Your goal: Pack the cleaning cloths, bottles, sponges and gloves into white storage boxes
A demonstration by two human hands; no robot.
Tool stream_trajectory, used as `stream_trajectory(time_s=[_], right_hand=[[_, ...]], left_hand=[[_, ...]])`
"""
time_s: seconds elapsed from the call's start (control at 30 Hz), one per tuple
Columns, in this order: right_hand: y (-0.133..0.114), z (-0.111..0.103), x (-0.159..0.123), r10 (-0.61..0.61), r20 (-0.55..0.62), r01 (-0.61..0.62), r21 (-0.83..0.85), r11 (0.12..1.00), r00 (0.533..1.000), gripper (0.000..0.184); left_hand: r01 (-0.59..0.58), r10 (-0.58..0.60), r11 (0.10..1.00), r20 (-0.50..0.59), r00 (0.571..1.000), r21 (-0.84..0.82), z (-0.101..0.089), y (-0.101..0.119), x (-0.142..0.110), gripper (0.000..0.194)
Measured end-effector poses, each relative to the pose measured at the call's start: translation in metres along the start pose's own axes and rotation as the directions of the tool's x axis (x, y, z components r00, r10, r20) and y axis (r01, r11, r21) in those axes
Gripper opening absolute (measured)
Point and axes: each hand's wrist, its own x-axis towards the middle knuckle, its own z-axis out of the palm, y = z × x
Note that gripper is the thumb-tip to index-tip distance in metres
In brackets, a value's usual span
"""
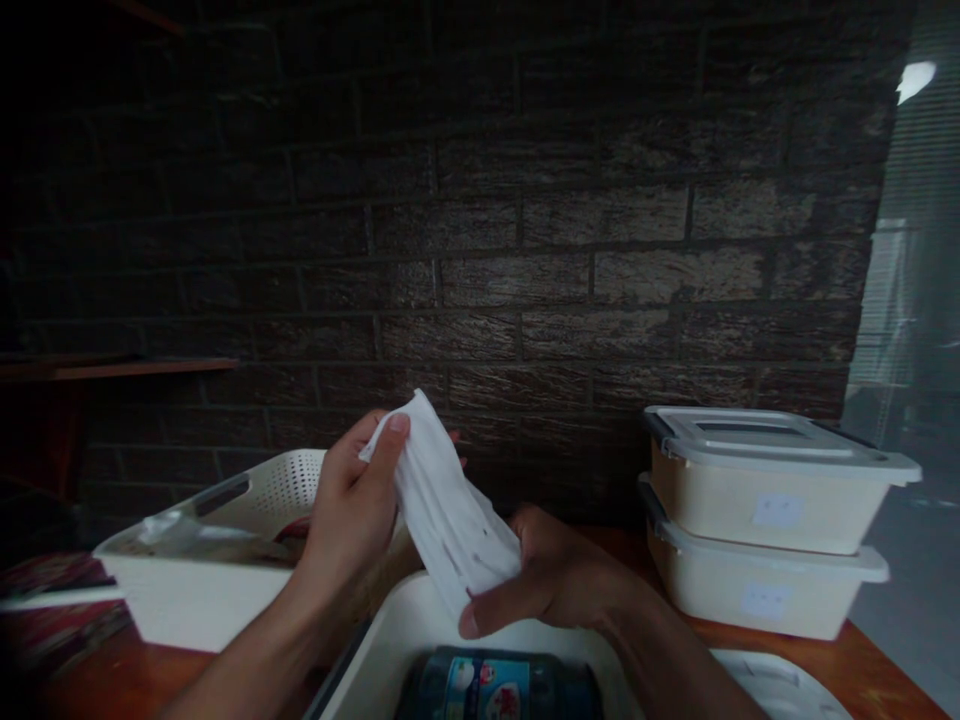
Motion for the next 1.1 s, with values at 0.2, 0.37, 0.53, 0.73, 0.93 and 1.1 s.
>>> stream_trajectory(time_s=[0.2, 0.37, 0.53, 0.73, 0.93, 1.1], right_hand=[[0.004, -0.004, 0.003, -0.096, 0.12, 0.096, -0.001, 0.995, 0.988, 0.033], [-0.005, -0.015, 0.004, -0.093, 0.169, 0.083, 0.069, 0.994, 0.981, 0.055], [-0.014, -0.004, 0.002, -0.356, -0.121, 0.361, 0.015, 0.933, 0.926, 0.043], [-0.01, -0.006, 0.003, -0.296, -0.435, 0.285, -0.091, 0.954, 0.851, 0.039], [-0.013, 0.003, -0.001, -0.467, -0.392, 0.306, -0.406, 0.861, 0.793, 0.023], [-0.022, 0.015, -0.012, -0.496, -0.222, 0.365, -0.444, 0.818, 0.839, 0.014]], left_hand=[[-0.077, 0.076, 0.993, 0.017, 0.997, 0.087, -0.002, 0.006, 0.009, 0.031], [-0.048, 0.018, 0.981, 0.158, 0.987, 0.186, 0.0, 0.007, -0.001, 0.033], [-0.02, -0.074, 0.972, 0.384, 0.921, 0.235, -0.001, 0.0, -0.002, 0.035], [-0.161, 0.037, 0.908, 0.309, 0.95, 0.387, -0.002, -0.021, 0.008, 0.029], [0.158, -0.34, 0.925, 0.567, 0.75, 0.346, 0.001, -0.017, -0.011, 0.042], [0.161, -0.283, 0.944, 0.461, 0.841, 0.287, 0.003, -0.019, -0.015, 0.043]])
